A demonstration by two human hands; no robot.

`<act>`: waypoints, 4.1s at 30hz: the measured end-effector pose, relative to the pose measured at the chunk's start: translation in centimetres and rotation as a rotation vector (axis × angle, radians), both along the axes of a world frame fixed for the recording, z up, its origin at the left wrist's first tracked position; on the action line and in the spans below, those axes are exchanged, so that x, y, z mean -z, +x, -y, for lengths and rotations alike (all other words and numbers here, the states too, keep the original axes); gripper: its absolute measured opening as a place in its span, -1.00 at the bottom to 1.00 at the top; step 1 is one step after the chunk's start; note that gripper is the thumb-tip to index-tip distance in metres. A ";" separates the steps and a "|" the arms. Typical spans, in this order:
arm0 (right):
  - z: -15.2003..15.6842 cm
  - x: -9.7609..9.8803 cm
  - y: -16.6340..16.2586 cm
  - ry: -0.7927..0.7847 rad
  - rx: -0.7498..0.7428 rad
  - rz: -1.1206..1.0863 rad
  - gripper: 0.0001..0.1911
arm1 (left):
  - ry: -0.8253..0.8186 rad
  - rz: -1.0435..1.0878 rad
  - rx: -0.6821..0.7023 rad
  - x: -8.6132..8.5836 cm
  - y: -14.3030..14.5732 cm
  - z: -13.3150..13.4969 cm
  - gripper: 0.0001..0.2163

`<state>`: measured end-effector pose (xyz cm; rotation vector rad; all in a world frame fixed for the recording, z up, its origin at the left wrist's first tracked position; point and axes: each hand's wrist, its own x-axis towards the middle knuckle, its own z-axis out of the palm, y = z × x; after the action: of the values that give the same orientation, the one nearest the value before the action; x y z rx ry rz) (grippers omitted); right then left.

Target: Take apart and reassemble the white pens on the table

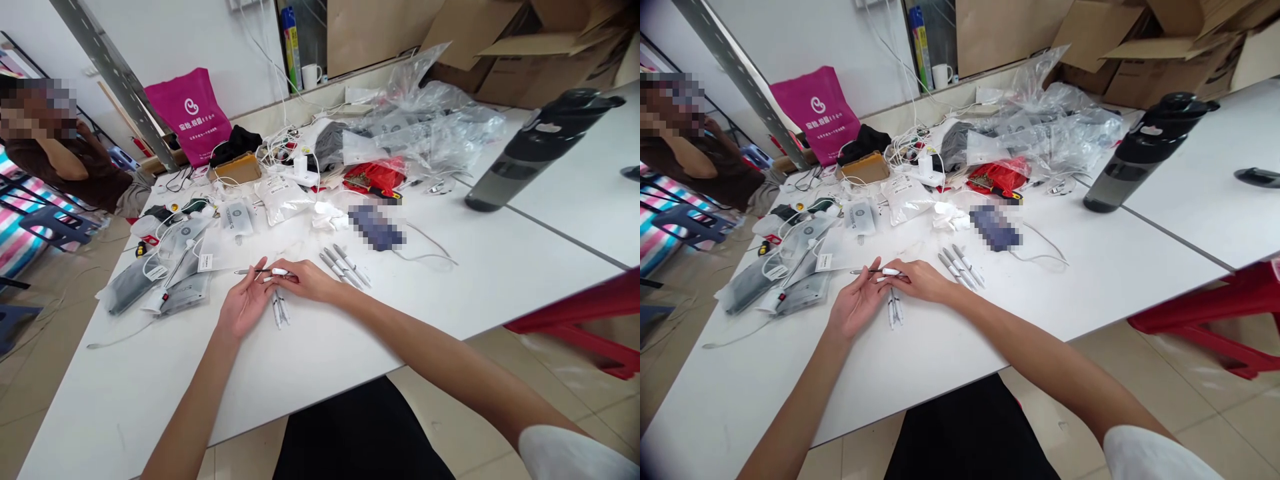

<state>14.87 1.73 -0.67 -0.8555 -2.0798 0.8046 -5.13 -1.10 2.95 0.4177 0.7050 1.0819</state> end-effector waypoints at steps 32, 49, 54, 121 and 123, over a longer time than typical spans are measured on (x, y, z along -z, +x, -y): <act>0.2 0.0 0.0 0.025 0.120 -0.091 -0.71 | 0.172 -0.033 -0.357 0.3 -0.6 -0.5 -0.72; 0.0 0.3 0.0 0.067 0.202 0.062 -0.75 | 0.364 -0.449 -0.191 0.9 -0.3 -0.1 -0.64; -0.3 0.3 0.3 0.147 0.247 0.230 -0.77 | 0.345 -0.516 -0.093 1.1 -0.8 -0.2 -0.66; -0.4 -1.0 1.1 0.277 0.304 0.490 -0.52 | 0.260 -0.370 -0.126 1.3 -0.6 -0.4 -0.75; -0.2 -0.7 0.7 0.246 0.292 0.451 -0.52 | 0.302 -0.393 -0.107 1.2 -0.3 -0.1 -0.72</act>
<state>15.56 1.89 -0.01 -1.2482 -2.2959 0.2019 -5.43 -0.95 1.71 0.8765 0.9197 1.2267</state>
